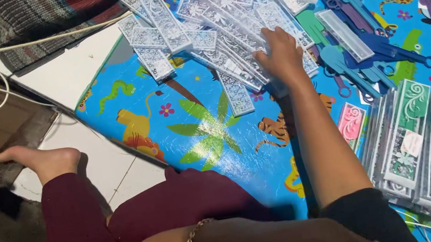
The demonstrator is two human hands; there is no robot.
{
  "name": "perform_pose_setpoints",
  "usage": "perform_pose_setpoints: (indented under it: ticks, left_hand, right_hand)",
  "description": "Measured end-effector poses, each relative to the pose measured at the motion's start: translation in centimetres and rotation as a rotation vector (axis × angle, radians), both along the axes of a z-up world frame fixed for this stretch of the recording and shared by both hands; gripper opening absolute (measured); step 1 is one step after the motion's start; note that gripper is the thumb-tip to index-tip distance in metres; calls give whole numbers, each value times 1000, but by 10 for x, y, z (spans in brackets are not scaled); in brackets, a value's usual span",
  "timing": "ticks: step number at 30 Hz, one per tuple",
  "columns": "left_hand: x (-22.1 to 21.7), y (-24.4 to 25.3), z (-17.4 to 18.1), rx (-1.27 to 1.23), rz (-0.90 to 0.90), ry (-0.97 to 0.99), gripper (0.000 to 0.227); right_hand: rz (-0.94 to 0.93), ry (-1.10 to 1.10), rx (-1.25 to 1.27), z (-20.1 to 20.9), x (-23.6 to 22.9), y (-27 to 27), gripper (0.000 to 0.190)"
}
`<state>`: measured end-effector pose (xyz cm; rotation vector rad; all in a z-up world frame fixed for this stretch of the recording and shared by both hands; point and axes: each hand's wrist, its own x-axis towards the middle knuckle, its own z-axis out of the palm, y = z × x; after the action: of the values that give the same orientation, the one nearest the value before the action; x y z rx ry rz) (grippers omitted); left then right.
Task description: The person is packaging decorative paper strips into clear plastic sleeves by hand and using a thin rod to push the strips fully into the packaging.
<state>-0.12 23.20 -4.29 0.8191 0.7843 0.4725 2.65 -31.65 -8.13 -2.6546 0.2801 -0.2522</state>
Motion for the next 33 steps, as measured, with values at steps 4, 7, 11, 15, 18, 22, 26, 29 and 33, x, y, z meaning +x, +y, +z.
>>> perform_pose_setpoints:
  ticks: [4,7,11,15,18,22,26,29,33]
  left_hand:
    - [-3,-11,15,-17,17,71,130]
    - [2,-1,1,15,27,101,131]
    - [-3,-6,9,-8,11,35,129]
    - [4,11,-10,-2,11,55,130]
    - [14,37,-44,54,22,69,125]
    - [17,47,-60,100,4,69,135]
    - [3,12,-18,32,10,2,130]
    - [8,22,-32,33,30,46,133]
    - [16,39,-53,125,22,96,135]
  right_hand:
    - [34,-109,-35,3,-5,2,62]
    - [33,-166,-18,11,-12,6,56]
    - [30,-185,-31,16,-15,7,51]
    - [26,-183,15,30,-26,15,48]
    - [31,-210,43,39,-37,18,47]
    - [72,-316,40,57,-51,24,45]
    - [127,-442,76,82,-68,30,42]
    - [151,-546,76,93,-80,29,39]
    - [153,-553,90,104,-91,33,42]
